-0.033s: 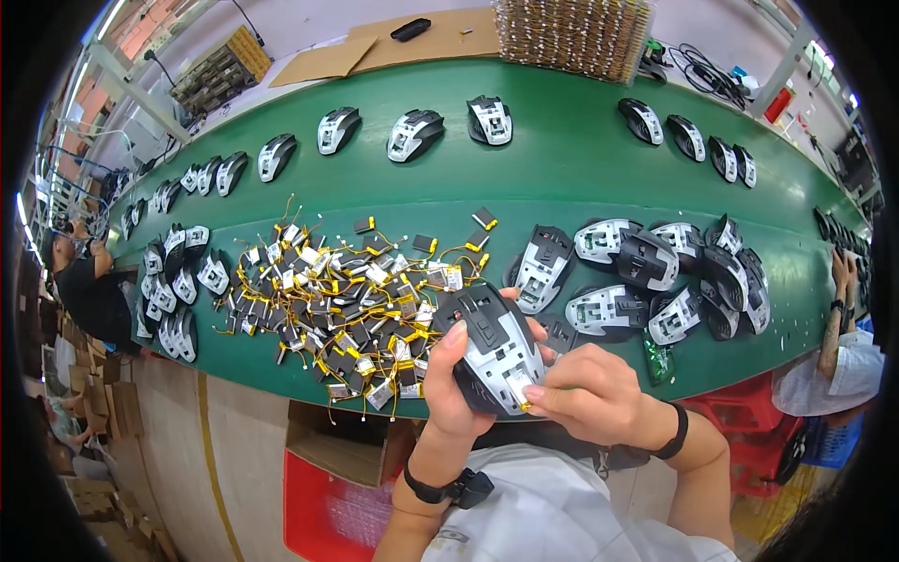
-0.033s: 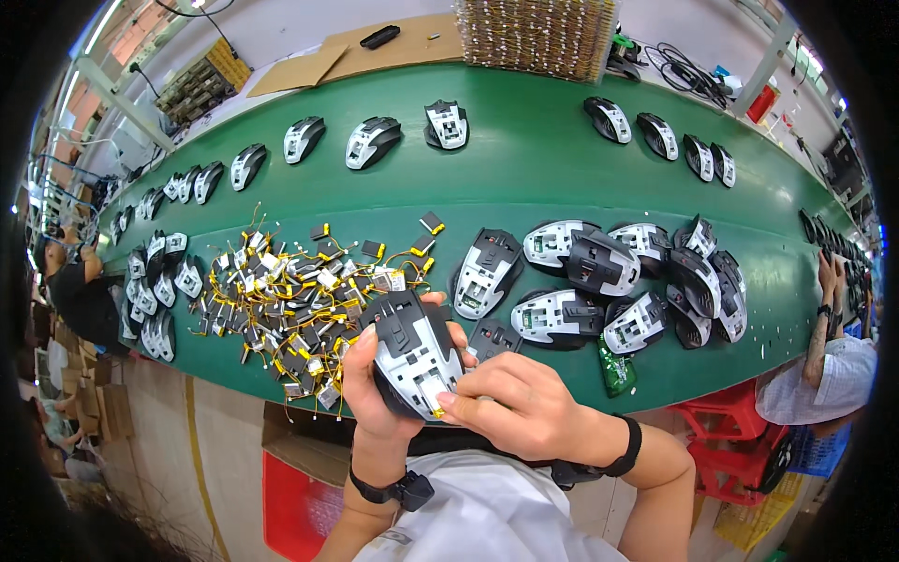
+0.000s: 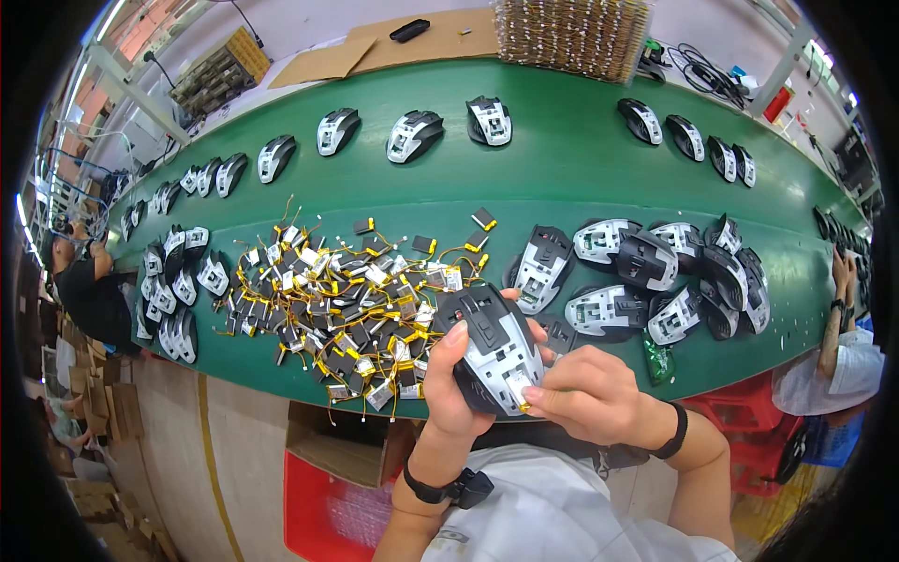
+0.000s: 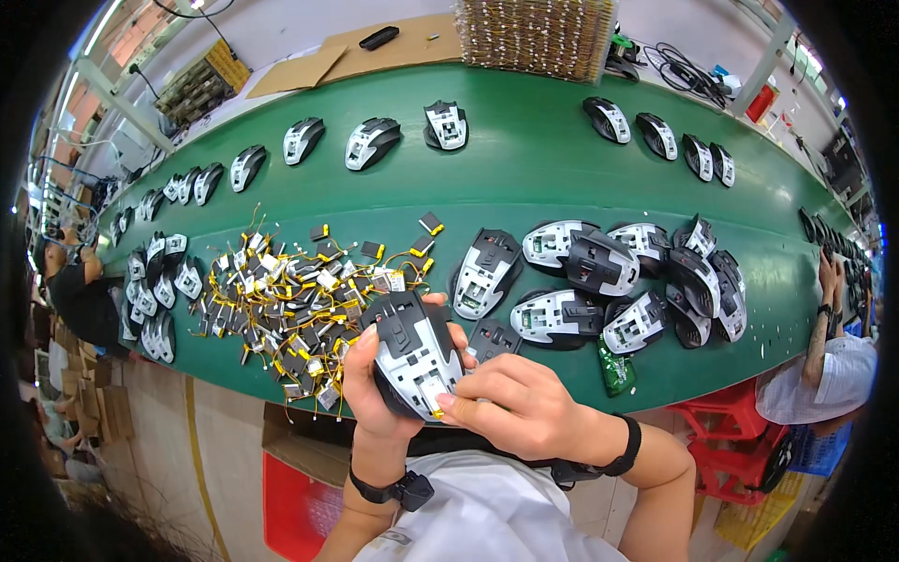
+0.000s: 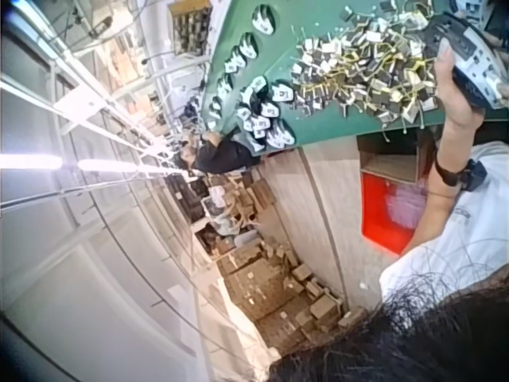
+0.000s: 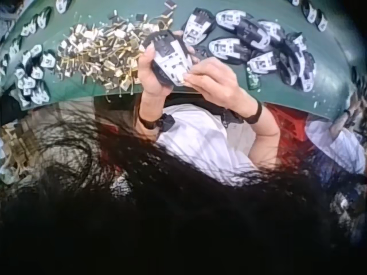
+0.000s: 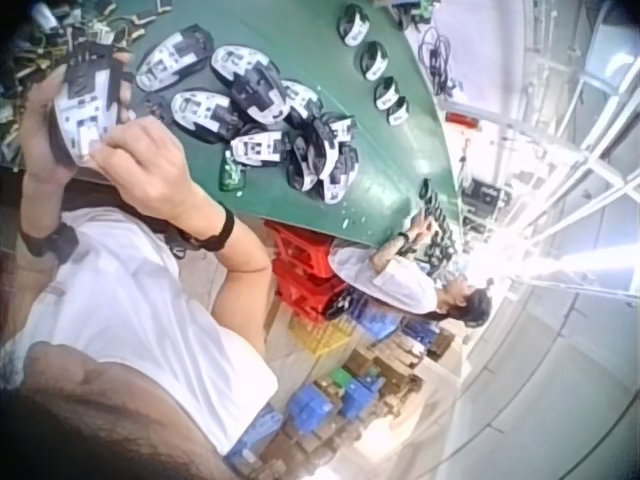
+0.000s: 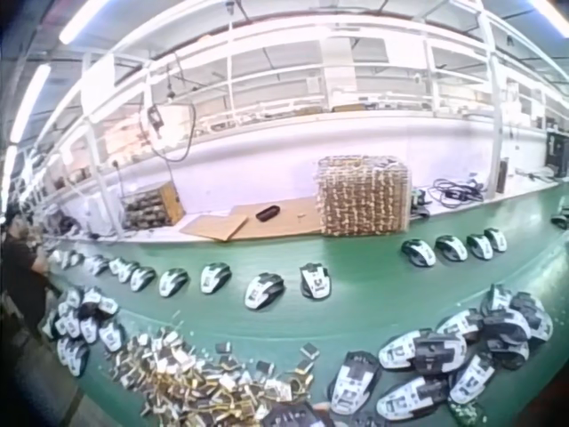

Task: The person assembles computer mice by inserting small battery packs into the internal cavities of the mouse shells. They pick up a mouse shell, insert a battery, and place the completed unit on the table, repeating this process for multiple units.

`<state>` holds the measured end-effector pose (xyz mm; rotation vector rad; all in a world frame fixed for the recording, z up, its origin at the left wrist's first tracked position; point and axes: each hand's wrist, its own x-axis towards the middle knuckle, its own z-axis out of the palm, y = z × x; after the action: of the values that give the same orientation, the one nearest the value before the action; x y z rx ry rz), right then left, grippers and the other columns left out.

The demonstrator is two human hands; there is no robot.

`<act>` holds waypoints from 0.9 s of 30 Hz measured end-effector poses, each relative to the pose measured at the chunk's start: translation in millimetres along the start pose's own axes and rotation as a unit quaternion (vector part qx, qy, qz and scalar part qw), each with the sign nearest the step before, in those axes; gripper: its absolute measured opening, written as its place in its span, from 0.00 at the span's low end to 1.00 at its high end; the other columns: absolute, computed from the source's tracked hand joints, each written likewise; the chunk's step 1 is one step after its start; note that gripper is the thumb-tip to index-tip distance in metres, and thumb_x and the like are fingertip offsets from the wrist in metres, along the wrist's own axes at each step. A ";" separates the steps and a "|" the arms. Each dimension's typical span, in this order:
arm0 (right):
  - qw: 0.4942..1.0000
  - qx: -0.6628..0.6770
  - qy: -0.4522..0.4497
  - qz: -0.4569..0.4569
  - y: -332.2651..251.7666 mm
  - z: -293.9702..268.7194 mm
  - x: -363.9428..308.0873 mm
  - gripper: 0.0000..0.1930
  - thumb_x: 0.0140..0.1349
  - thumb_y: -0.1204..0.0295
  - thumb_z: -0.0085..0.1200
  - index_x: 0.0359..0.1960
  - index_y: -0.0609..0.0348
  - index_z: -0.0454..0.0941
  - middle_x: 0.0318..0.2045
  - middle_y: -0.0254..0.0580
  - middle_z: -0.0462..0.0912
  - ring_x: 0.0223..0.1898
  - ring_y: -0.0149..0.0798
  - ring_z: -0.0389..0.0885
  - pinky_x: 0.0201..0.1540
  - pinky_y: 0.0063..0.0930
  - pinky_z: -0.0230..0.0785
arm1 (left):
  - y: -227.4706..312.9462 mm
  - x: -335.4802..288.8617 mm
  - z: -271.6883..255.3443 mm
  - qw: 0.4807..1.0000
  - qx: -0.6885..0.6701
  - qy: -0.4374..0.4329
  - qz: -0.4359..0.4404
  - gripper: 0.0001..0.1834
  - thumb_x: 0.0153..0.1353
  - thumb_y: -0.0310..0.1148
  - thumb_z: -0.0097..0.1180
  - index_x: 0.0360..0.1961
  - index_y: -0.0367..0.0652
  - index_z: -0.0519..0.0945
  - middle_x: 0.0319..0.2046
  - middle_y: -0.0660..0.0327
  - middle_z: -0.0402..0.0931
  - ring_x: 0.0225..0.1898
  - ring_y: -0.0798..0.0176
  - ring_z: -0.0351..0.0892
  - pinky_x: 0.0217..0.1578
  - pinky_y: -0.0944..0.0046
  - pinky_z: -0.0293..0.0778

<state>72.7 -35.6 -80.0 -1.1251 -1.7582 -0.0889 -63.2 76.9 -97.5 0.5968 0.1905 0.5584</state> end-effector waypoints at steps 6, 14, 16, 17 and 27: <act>0.999 0.028 -0.014 -0.027 13.2 -0.2 -0.3 0.14 0.46 0.76 0.70 0.36 0.61 0.84 0.30 0.37 0.78 0.25 0.36 0.76 0.24 0.27 0.70 | 0.1 1.3 -5.9 1.000 -0.014 -0.022 -0.018 0.38 0.62 0.53 0.44 0.65 0.34 0.60 0.45 0.44 0.78 0.44 0.49 0.82 0.45 0.54 0.80; 0.994 0.026 0.073 0.072 12.2 19.8 -15.0 0.12 0.45 0.74 0.73 0.30 0.57 0.81 0.30 0.36 0.79 0.27 0.36 0.77 0.26 0.28 0.69 | -6.5 -0.6 -10.1 1.000 0.020 -0.015 0.009 0.39 0.61 0.50 0.47 0.66 0.33 0.58 0.45 0.45 0.77 0.43 0.53 0.82 0.46 0.57 0.79; 0.989 0.000 0.061 0.136 7.2 7.8 2.6 0.13 0.45 0.73 0.73 0.29 0.56 0.79 0.30 0.36 0.79 0.27 0.37 0.77 0.27 0.28 0.68 | -4.0 2.9 -14.1 0.999 0.034 -0.015 0.007 0.39 0.61 0.50 0.47 0.66 0.33 0.58 0.45 0.45 0.77 0.43 0.54 0.82 0.46 0.58 0.79; 0.984 -0.014 0.054 0.167 5.6 4.7 8.3 0.13 0.45 0.72 0.73 0.29 0.56 0.79 0.30 0.36 0.79 0.28 0.37 0.77 0.27 0.29 0.68 | -4.4 2.1 -12.0 0.999 0.040 -0.006 0.006 0.40 0.61 0.51 0.47 0.66 0.33 0.58 0.45 0.45 0.77 0.43 0.55 0.82 0.45 0.59 0.79; 0.963 0.109 -0.015 0.246 -6.1 -0.5 0.1 0.15 0.50 0.75 0.71 0.40 0.61 0.82 0.31 0.39 0.84 0.26 0.33 0.80 0.28 0.25 0.74 | -6.3 6.3 -17.0 0.999 0.010 -0.011 0.043 0.39 0.61 0.51 0.47 0.66 0.35 0.58 0.47 0.43 0.76 0.46 0.49 0.81 0.46 0.53 0.80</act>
<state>68.7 -39.2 -77.1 -1.3672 -1.4254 0.4172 -60.7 84.1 -115.1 0.6334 0.1496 0.6340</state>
